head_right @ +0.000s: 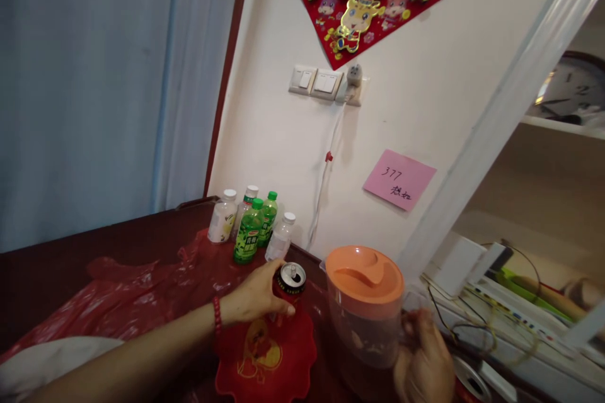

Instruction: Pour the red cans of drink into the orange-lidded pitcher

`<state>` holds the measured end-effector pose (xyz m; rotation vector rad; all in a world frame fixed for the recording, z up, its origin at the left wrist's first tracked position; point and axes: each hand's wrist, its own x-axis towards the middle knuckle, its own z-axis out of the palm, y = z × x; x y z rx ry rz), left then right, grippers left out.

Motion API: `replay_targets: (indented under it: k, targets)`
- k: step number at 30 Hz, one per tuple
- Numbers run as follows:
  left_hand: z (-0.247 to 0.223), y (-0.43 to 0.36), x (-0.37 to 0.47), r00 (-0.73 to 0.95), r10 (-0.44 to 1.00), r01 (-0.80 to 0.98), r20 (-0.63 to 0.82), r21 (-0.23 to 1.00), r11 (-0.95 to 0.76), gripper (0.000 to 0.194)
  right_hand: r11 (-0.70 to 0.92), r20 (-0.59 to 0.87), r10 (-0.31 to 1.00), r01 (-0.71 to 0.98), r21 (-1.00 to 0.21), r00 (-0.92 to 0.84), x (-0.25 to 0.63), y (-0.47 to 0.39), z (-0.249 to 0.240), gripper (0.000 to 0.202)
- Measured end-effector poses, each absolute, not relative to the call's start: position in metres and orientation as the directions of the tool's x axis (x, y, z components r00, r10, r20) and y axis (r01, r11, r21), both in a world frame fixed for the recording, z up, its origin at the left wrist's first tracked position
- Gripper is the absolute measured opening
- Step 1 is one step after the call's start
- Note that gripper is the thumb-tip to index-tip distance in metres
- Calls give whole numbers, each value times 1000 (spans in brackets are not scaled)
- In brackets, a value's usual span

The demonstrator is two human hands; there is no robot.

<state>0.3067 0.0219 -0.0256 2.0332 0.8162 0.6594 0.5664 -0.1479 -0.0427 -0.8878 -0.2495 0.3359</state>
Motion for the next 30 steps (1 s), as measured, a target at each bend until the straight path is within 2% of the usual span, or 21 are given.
replay_targets:
  k: [11,18,30]
  targets:
    - [-32,23,305,710,695,373,111,778,-506,84,512,159,357,-50,-857,921,555,-163,-12,58]
    - [-30,20,306,737,672,393,71,763,-513,80,442,174,363,-5,-897,915,547,-167,0,68]
    - [-27,19,304,782,622,410,36,721,-558,77,304,158,419,26,-952,894,540,-172,4,69]
